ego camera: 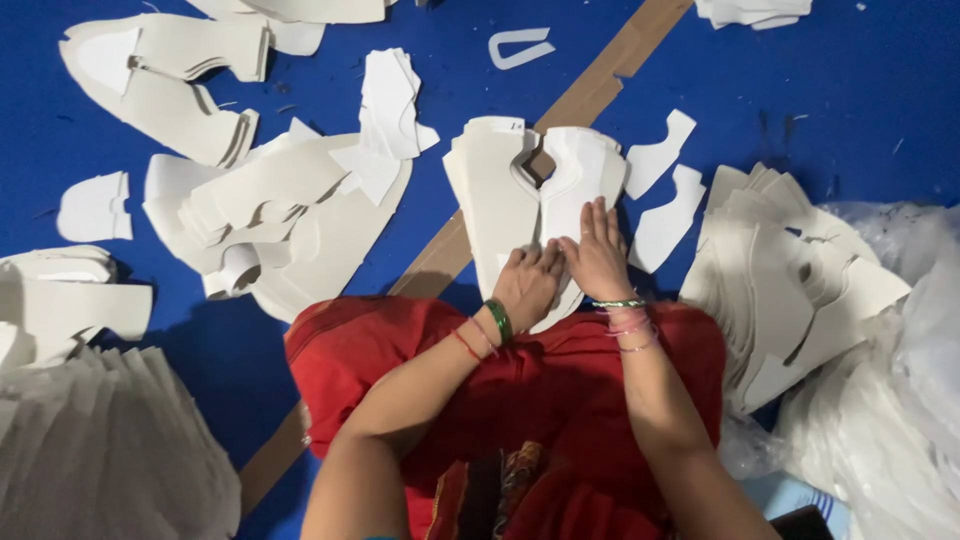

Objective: The person sorts and stacks precut white shoe upper components on a floor-level workspace.

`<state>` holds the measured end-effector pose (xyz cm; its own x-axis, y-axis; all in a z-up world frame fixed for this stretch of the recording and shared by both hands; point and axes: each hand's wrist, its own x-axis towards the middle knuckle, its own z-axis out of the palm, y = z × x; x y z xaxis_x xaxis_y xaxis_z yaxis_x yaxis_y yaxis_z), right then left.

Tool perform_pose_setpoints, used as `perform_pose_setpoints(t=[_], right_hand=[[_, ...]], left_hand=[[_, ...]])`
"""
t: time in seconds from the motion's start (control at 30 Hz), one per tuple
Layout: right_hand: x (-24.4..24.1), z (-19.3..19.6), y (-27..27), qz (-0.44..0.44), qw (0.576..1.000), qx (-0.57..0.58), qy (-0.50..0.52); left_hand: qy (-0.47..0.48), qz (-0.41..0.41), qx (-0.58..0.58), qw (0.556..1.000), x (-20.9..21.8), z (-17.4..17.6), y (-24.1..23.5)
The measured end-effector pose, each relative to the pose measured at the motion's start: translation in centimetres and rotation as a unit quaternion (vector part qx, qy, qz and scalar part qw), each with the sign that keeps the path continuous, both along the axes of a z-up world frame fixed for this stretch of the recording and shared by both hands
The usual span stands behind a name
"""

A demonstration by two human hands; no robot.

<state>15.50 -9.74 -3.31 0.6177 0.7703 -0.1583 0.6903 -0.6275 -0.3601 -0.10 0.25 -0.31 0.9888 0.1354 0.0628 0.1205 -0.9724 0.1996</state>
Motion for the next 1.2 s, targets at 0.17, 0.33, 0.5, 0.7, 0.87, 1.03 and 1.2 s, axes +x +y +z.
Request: perform_pose_setpoints(t=[0.17,0.33,0.5,0.7,0.87,1.03,1.2], right_hand=[[-0.9,-2.8,-2.1,0.046,0.990,0.132,-0.032],[0.0,-3.4,-2.8,0.042,0.972,0.232,-0.014],[-3.4,1.5,-1.2,0.005,0.978,0.200,-0.059],[-2.3,1.6,-1.4,0.084,0.993,0.081,0.024],[-4.8,0.8,-3.2,0.071,0.993,0.087,-0.034],[-5.3,4.1,-2.3,0.115,0.986,0.099,-0.071],[-5.0,4.5,-1.0,0.058,0.985,0.162,-0.001]], left_hand=[[-0.022,0.031,-0.222,0.974,-0.4,1.2,3.7],[-0.117,0.130,-0.256,0.951,-1.1,1.3,6.1],[-0.096,0.175,-0.190,0.961,-1.8,1.2,6.6],[0.124,0.151,-0.112,0.974,0.0,0.8,5.4],[0.053,0.130,-0.129,0.982,-1.7,-1.6,5.5],[0.148,0.094,-0.043,0.984,-1.3,0.7,4.5],[0.153,0.093,-0.102,0.978,-1.7,0.0,4.7]])
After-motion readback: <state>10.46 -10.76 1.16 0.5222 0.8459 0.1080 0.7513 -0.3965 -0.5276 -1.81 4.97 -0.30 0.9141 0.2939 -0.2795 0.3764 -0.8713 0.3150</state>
